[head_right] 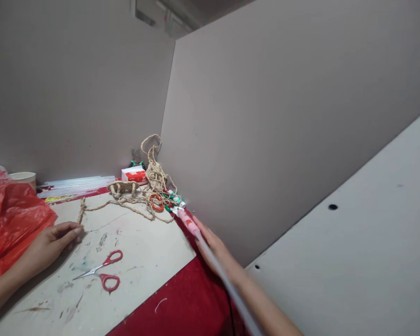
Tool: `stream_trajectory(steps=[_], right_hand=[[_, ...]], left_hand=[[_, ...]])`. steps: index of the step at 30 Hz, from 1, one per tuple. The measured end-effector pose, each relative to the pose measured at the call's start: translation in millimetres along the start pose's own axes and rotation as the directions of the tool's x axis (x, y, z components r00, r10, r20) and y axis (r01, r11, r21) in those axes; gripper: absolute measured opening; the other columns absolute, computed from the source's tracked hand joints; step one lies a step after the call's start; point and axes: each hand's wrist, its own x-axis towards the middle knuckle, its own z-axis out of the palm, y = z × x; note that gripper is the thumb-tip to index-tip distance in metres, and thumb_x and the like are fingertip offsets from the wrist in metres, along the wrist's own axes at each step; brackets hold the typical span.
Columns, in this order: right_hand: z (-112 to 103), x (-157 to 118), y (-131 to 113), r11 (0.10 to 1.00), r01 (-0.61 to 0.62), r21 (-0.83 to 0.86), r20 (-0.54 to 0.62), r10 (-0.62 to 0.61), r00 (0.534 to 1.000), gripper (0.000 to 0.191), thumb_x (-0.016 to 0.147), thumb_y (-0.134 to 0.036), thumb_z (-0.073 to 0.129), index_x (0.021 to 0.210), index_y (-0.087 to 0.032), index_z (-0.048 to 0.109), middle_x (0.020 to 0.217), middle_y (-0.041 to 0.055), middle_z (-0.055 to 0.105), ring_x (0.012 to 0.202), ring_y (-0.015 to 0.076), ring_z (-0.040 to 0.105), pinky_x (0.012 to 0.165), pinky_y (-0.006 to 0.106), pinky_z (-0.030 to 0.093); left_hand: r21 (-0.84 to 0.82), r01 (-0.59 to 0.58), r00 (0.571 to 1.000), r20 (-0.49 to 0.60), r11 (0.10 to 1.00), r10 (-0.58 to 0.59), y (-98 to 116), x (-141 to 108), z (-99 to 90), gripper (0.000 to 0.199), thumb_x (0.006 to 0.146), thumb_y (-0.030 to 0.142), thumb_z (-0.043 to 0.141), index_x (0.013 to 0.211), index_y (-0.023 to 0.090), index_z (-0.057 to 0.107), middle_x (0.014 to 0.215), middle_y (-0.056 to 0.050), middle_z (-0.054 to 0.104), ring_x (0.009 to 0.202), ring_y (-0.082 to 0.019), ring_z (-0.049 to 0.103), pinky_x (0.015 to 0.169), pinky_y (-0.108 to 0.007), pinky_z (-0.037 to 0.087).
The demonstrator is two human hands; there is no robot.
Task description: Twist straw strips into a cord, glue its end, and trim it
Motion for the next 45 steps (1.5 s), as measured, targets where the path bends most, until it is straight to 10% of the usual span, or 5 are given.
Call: stream_trajectory(steps=[17,29,39,42,45], right_hand=[[-30.8,23.6,-16.2,0.879,0.178,-0.443,0.406,0.02,0.914,0.047,0.076,-0.023,0.056,0.123,-0.025,0.06,0.13,0.0134,0.056,0.115,0.0312,0.054,0.095,0.045,0.043],[161.8,123.2,-161.5,0.606,0.742,-0.287,0.532,-0.543,0.65,0.03,0.089,-0.014,0.045,0.117,-0.014,0.055,0.089,0.0098,0.068,0.082,0.0219,0.059,0.085,0.042,0.036],[185.8,145.0,-153.3,0.323,0.9,-0.293,0.719,-0.546,0.43,0.02,0.083,-0.006,0.045,0.076,-0.013,0.062,0.071,0.0076,0.066,0.066,0.0177,0.054,0.093,0.042,0.025],[182.3,145.7,-153.1,0.387,0.882,-0.268,0.711,-0.538,0.452,0.017,0.081,-0.009,0.046,0.076,-0.013,0.061,0.072,0.0081,0.065,0.065,0.0176,0.053,0.086,0.04,0.029],[183.4,143.9,-152.3,0.702,0.684,-0.198,0.639,-0.436,0.634,0.015,0.079,-0.012,0.048,0.07,-0.016,0.059,0.068,0.005,0.062,0.063,0.0162,0.051,0.075,0.035,0.032]], left_hand=[[-0.118,0.027,0.999,0.037,0.993,-0.023,-10.5,1.8,2.2,0.031,0.078,0.045,0.057,0.078,0.015,0.061,0.058,0.001,0.056,0.048,-0.009,0.041,0.047,-0.02,0.032],[-0.23,0.021,0.994,0.111,0.973,0.005,-13.0,0.1,2.9,0.029,0.078,0.044,0.057,0.07,0.016,0.058,0.056,0.003,0.054,0.047,-0.008,0.042,0.047,-0.021,0.032],[-0.288,0.08,0.99,0.137,0.954,-0.042,-11.8,0.2,3.1,0.024,0.075,0.038,0.059,0.067,0.016,0.056,0.055,0.002,0.054,0.047,-0.008,0.044,0.048,-0.021,0.035],[-0.29,0.07,0.985,0.17,0.954,-0.021,-11.2,-0.3,2.0,0.023,0.076,0.037,0.059,0.07,0.015,0.059,0.061,0.0,0.057,0.05,-0.009,0.047,0.05,-0.022,0.037],[-0.26,0.049,0.986,0.165,0.964,-0.006,-8.9,-1.5,2.4,0.022,0.077,0.035,0.057,0.074,0.014,0.062,0.065,-0.001,0.059,0.052,-0.009,0.048,0.051,-0.022,0.038]])
